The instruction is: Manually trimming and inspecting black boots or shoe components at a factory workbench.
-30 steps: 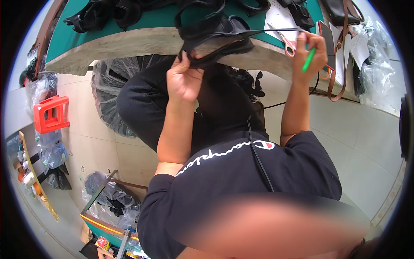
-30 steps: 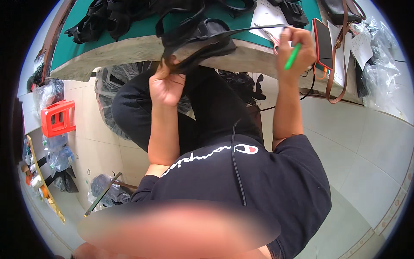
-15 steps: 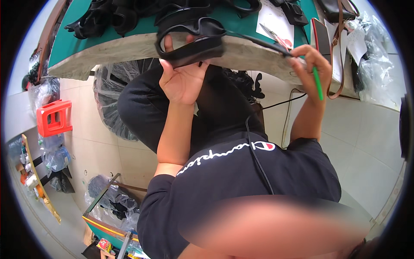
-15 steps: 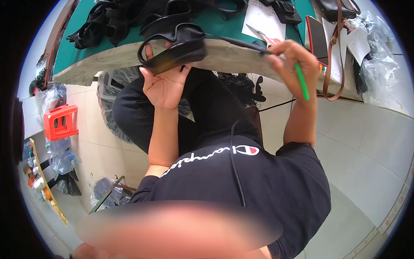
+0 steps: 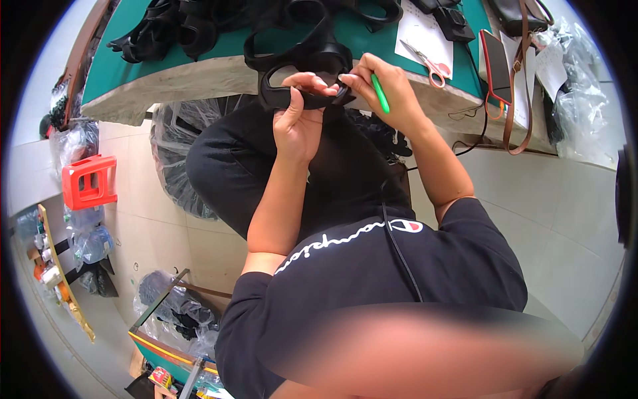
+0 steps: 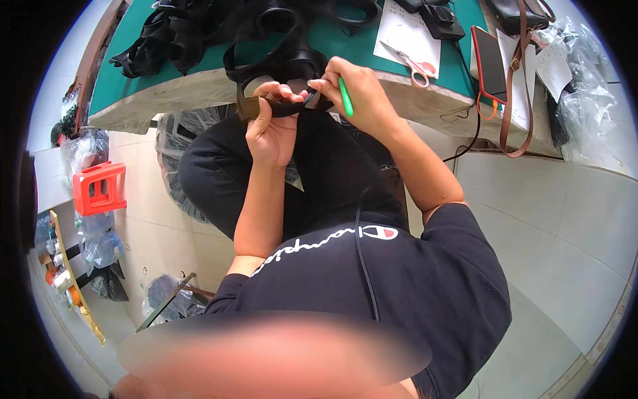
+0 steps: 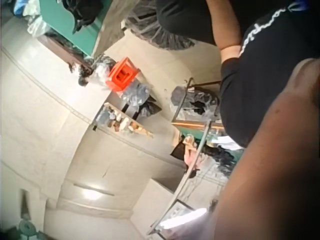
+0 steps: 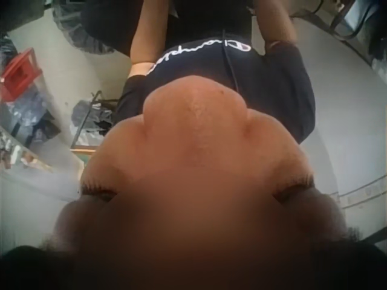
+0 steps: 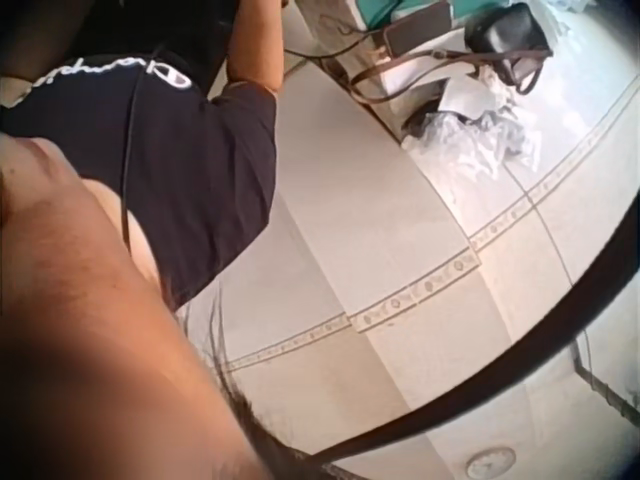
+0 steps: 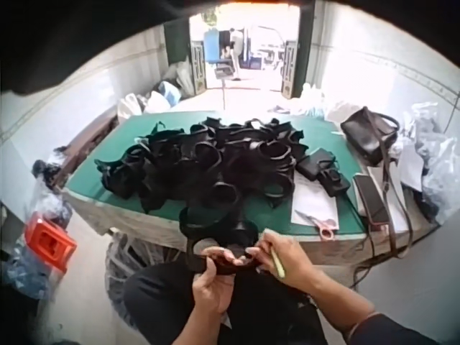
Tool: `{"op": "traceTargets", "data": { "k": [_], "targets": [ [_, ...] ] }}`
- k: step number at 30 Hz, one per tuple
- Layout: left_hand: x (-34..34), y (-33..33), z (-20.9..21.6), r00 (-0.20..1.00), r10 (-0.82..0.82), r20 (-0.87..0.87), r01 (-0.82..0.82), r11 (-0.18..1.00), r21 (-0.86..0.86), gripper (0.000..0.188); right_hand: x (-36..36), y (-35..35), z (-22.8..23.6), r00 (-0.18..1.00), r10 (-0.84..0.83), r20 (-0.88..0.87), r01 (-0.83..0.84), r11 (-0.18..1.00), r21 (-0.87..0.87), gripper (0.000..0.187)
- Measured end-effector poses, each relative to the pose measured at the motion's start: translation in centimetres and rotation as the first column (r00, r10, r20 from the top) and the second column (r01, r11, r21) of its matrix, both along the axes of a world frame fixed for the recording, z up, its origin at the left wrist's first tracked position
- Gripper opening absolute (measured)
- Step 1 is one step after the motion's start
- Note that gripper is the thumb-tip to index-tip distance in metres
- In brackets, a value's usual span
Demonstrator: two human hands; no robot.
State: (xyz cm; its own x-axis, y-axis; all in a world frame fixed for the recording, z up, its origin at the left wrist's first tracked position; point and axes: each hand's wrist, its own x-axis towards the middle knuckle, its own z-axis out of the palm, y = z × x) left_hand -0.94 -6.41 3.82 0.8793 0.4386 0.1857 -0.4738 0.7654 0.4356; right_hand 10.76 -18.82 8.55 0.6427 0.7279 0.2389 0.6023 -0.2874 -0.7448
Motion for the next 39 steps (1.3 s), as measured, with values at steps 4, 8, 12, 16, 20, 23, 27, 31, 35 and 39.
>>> {"op": "traceTargets", "data": {
  "k": [4,8,12,16,20,23,27,31,35,39],
  "targets": [
    [0.6,0.3,-1.0,0.999,0.027,0.027,-0.034,0.960,0.277,0.031,0.2,0.2,-0.4,0.993,-0.025,-0.114,0.053,0.968,0.246,0.033],
    [0.9,-0.9,-0.4,0.937,0.248,-0.247,0.031,0.644,0.765,0.028,0.4,0.3,1.2,0.952,0.052,-0.301,0.114,0.853,0.509,0.030],
    [1.8,-2.0,-1.0,0.915,0.356,-0.189,-0.036,0.538,0.842,0.021,-1.3,0.2,4.1,0.907,0.355,-0.228,-0.068,0.657,0.751,0.028],
    [2.0,-1.4,-1.1,0.890,0.387,-0.242,-0.035,0.586,0.810,0.015,-4.9,-0.7,6.5,0.673,0.735,-0.079,-0.404,0.456,0.793,0.033],
    [1.6,-1.1,-1.0,0.986,0.146,-0.079,-0.083,0.844,0.529,0.040,-7.1,-1.3,5.6,0.112,0.969,-0.222,-0.667,0.239,0.706,0.034],
    [1.1,0.2,-0.6,0.994,0.090,0.059,-0.107,0.859,0.501,0.038,-7.3,-1.5,4.7,0.341,0.920,-0.194,-0.747,0.390,0.538,0.036],
    [0.5,0.6,-0.7,0.994,0.087,-0.064,-0.069,0.968,0.239,0.024,-6.0,-3.1,3.8,0.622,0.759,-0.192,-0.654,0.638,0.407,0.040],
    [-0.2,1.1,-0.9,0.977,0.022,-0.213,-0.043,0.994,-0.096,0.017,-3.2,-6.1,4.5,0.758,0.615,-0.219,-0.571,0.787,0.232,0.040],
    [-0.3,1.0,-0.7,0.960,0.025,-0.277,-0.062,0.990,-0.125,0.013,-1.3,-8.7,4.2,0.876,0.451,-0.173,-0.456,0.890,0.013,0.038],
    [-0.1,0.7,-0.8,0.960,0.046,-0.277,-0.075,0.993,-0.095,0.010,0.1,-9.5,3.1,0.979,0.202,-0.040,-0.206,0.952,-0.226,0.036]
  ]
}}
